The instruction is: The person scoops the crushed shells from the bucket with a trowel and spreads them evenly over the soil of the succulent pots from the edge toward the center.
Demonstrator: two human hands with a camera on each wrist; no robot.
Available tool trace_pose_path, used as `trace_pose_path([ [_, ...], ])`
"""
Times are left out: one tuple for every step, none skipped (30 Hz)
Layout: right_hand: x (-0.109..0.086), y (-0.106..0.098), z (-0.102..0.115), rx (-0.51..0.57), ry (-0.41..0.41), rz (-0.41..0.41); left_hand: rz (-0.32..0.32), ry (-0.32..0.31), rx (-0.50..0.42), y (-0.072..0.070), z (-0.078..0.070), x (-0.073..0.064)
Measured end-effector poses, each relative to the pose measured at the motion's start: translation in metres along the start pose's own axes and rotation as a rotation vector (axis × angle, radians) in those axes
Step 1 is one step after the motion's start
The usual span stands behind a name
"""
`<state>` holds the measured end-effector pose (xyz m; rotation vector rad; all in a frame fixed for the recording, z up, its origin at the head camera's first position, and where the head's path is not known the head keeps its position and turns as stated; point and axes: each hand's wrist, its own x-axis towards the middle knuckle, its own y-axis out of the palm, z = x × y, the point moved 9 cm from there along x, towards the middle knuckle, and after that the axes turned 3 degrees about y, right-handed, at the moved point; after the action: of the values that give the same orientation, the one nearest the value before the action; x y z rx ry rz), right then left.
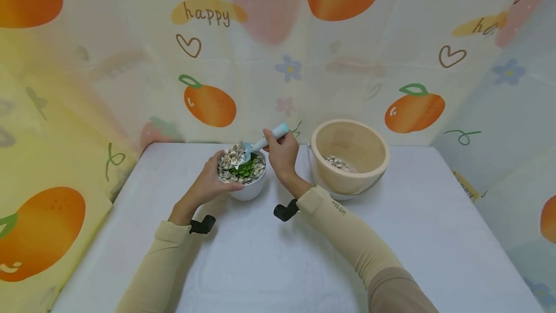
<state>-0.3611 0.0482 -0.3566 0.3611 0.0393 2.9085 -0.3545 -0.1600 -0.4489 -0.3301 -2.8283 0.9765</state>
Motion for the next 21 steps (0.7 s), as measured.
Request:
trace_pose_path([
  [0.002,0.001,-0.005,0.006,0.0,0.003,-0.002,-0.004,0.01,0.0,0.0,-0.001],
  [0.004,0.002,-0.009,0.009,0.0,0.004,-0.001,-0.004,0.016,0.0,-0.001,-0.001],
  [0.006,0.003,-0.014,0.012,0.002,0.006,0.007,-0.001,0.019,-0.001,-0.001,-0.002],
  [0.008,0.004,-0.019,0.012,0.004,0.006,0.02,0.001,0.02,-0.002,0.0,-0.002],
  [0.009,0.005,-0.024,0.01,0.005,0.002,0.035,0.006,0.019,-0.002,0.0,-0.002],
  [0.009,0.005,-0.023,0.006,0.009,0.002,0.05,0.012,0.017,-0.003,0.001,-0.002],
  [0.008,0.005,-0.024,0.004,0.012,0.001,0.066,0.021,0.011,-0.004,0.001,-0.001],
  [0.008,0.006,-0.024,0.0,0.013,-0.001,0.082,0.029,0.004,-0.004,0.002,0.0],
  [0.008,0.006,-0.024,-0.001,0.012,-0.002,0.094,0.036,-0.002,-0.004,0.003,0.002],
  [0.008,0.006,-0.024,0.0,0.009,-0.004,0.099,0.042,-0.008,-0.004,0.003,0.004],
  [0.008,0.006,-0.024,0.003,0.005,-0.004,0.104,0.046,-0.011,-0.004,0.004,0.005],
  [0.008,0.006,-0.024,0.007,0.001,-0.002,0.105,0.047,-0.016,-0.003,0.005,0.006],
  [0.008,0.006,-0.023,0.008,-0.004,-0.001,0.105,0.049,-0.022,-0.003,0.004,0.007],
  [0.009,0.006,-0.023,0.011,-0.008,0.001,0.102,0.048,-0.028,-0.003,0.005,0.008],
  [0.009,0.007,-0.023,0.014,-0.011,0.003,0.098,0.046,-0.033,-0.003,0.005,0.008],
  [0.009,0.007,-0.022,0.014,-0.013,0.004,0.093,0.044,-0.036,-0.003,0.005,0.008],
  [0.009,0.006,-0.022,0.012,-0.014,0.003,0.089,0.044,-0.041,-0.002,0.005,0.008],
  [0.01,0.006,-0.021,0.009,-0.017,0.003,0.085,0.046,-0.047,-0.002,0.005,0.009],
  [0.01,0.006,-0.021,0.007,-0.018,0.003,0.081,0.049,-0.049,-0.001,0.005,0.008],
  [0.009,0.006,-0.02,0.004,-0.019,0.004,0.075,0.05,-0.052,-0.001,0.005,0.008],
  [0.009,0.006,-0.02,0.001,-0.02,0.005,0.07,0.051,-0.054,-0.001,0.005,0.008],
])
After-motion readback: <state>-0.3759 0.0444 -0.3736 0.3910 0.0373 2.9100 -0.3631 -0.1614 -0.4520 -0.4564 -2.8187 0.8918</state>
